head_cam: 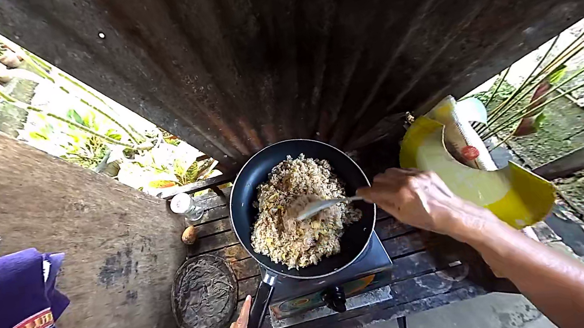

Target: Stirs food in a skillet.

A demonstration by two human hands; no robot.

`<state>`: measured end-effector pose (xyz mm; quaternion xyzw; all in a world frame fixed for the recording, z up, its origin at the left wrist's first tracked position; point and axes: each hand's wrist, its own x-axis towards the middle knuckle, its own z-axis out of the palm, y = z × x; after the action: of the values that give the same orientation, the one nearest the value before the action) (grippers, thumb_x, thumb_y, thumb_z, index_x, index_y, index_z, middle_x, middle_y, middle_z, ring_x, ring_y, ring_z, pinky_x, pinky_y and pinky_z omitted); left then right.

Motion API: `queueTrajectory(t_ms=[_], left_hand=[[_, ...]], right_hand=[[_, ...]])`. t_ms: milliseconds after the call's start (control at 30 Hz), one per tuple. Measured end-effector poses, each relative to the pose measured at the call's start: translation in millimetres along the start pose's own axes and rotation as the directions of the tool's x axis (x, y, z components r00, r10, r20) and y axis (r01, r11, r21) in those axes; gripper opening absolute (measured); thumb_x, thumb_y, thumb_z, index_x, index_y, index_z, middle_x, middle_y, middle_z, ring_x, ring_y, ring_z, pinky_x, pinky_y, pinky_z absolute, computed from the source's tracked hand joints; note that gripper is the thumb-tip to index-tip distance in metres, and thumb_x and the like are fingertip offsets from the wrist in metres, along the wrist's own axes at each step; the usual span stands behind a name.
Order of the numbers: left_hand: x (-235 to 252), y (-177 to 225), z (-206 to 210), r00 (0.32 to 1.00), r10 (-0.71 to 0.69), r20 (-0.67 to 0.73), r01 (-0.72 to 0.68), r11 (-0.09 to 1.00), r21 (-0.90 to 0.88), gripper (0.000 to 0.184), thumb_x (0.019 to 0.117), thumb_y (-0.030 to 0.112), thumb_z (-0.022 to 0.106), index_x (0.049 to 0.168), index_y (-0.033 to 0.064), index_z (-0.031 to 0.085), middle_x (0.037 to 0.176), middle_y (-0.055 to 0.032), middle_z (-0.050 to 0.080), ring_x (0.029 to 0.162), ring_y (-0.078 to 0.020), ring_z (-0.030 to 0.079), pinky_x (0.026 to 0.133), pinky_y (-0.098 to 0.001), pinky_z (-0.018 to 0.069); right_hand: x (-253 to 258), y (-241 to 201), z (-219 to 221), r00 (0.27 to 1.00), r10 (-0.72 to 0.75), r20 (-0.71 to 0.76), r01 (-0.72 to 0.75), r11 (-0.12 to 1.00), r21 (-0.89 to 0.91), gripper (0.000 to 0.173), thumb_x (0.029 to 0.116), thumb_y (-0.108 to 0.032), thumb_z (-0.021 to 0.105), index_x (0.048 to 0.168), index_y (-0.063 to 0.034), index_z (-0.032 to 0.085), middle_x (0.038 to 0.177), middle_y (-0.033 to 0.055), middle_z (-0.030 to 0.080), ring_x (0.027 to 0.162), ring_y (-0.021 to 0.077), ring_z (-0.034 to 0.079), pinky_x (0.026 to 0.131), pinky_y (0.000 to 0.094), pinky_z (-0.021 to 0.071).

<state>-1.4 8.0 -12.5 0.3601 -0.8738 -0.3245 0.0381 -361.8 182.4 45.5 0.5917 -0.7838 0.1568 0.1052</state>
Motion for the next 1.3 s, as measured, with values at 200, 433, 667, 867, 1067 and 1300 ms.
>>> queueTrajectory(t_ms=[200, 433, 667, 867, 1067, 1300], left_hand=[[-1.6, -0.3, -0.2, 1.0, -0.008, 0.017, 0.008, 1.0, -0.005, 0.057, 0.0948, 0.018, 0.068, 0.148, 0.0026, 0.054, 0.123, -0.0243, 0.07, 0.105, -0.0439, 0.071, 0.09, -0.0646, 0.0531], [-1.0, -1.4, -0.6, 1.0, 0.007, 0.024, -0.007, 1.0, -0.011, 0.058, 0.095, 0.018, 0.067, 0.148, 0.0009, 0.052, 0.123, -0.0259, 0.069, 0.105, -0.0457, 0.07, 0.09, -0.066, 0.0522], [0.1, -3.3, -2.6, 0.999, 0.022, 0.036, -0.021, 0.999, -0.027, 0.058, 0.0957, 0.017, 0.068, 0.149, 0.0008, 0.052, 0.123, -0.0267, 0.068, 0.106, -0.0462, 0.07, 0.091, -0.0657, 0.0522], [1.2, -3.1, -3.0, 0.999, 0.039, 0.021, -0.039, 0.999, -0.023, 0.059, 0.0957, 0.017, 0.068, 0.149, -0.0021, 0.05, 0.124, -0.0272, 0.068, 0.107, -0.0472, 0.069, 0.091, -0.0658, 0.0522], [1.4, -0.6, -4.5, 0.999, 0.018, 0.04, -0.016, 0.999, -0.03, 0.059, 0.0959, 0.017, 0.068, 0.149, -0.0012, 0.05, 0.126, -0.0259, 0.068, 0.109, -0.0456, 0.069, 0.093, -0.0642, 0.0521], [-22.9, -8.6, -30.7, 0.96, 0.271, -0.067, -0.277, 0.952, -0.126, 0.069, 0.0863, 0.029, 0.077, 0.141, -0.0081, 0.055, 0.141, -0.0359, 0.053, 0.128, -0.0582, 0.051, 0.103, -0.0723, 0.0382]], right_hand=[[20.4, -5.9, 18.1, 0.88, 0.289, 0.378, -0.314, 0.95, 0.003, 0.029, 0.1069, -0.018, 0.05, 0.12, -0.0059, 0.074, 0.104, 0.0289, 0.071, 0.098, 0.0527, 0.068, 0.078, 0.0688, 0.0511], [-13.8, -36.6, -29.8, 0.953, 0.24, 0.185, -0.244, 0.97, -0.002, 0.024, 0.1016, -0.019, 0.056, 0.101, -0.0033, 0.075, 0.079, 0.0204, 0.07, 0.069, 0.0428, 0.07, 0.055, 0.059, 0.051], [-4.1, -11.2, -48.3, 0.648, 0.371, 0.665, -0.43, 0.899, -0.083, 0.027, 0.1068, -0.023, 0.054, 0.116, -0.0065, 0.073, 0.103, 0.0251, 0.072, 0.102, 0.0476, 0.067, 0.087, 0.0673, 0.0462], [15.2, 3.6, -40.9, 0.87, 0.361, 0.335, -0.361, 0.93, -0.065, 0.024, 0.1049, -0.019, 0.057, 0.11, -0.0058, 0.077, 0.097, 0.024, 0.073, 0.093, 0.0474, 0.069, 0.076, 0.0655, 0.0496], [25.7, -28.9, -3.0, 0.75, 0.385, 0.537, -0.417, 0.906, -0.067, 0.033, 0.1086, -0.022, 0.048, 0.129, -0.0089, 0.071, 0.115, 0.0282, 0.069, 0.106, 0.0509, 0.066, 0.087, 0.0684, 0.0482], [46.0, -9.4, 7.9, 0.793, 0.54, 0.282, -0.54, 0.837, -0.083, 0.03, 0.1074, -0.017, 0.05, 0.123, -0.0053, 0.072, 0.113, 0.0289, 0.07, 0.104, 0.0517, 0.067, 0.084, 0.0689, 0.0489]])
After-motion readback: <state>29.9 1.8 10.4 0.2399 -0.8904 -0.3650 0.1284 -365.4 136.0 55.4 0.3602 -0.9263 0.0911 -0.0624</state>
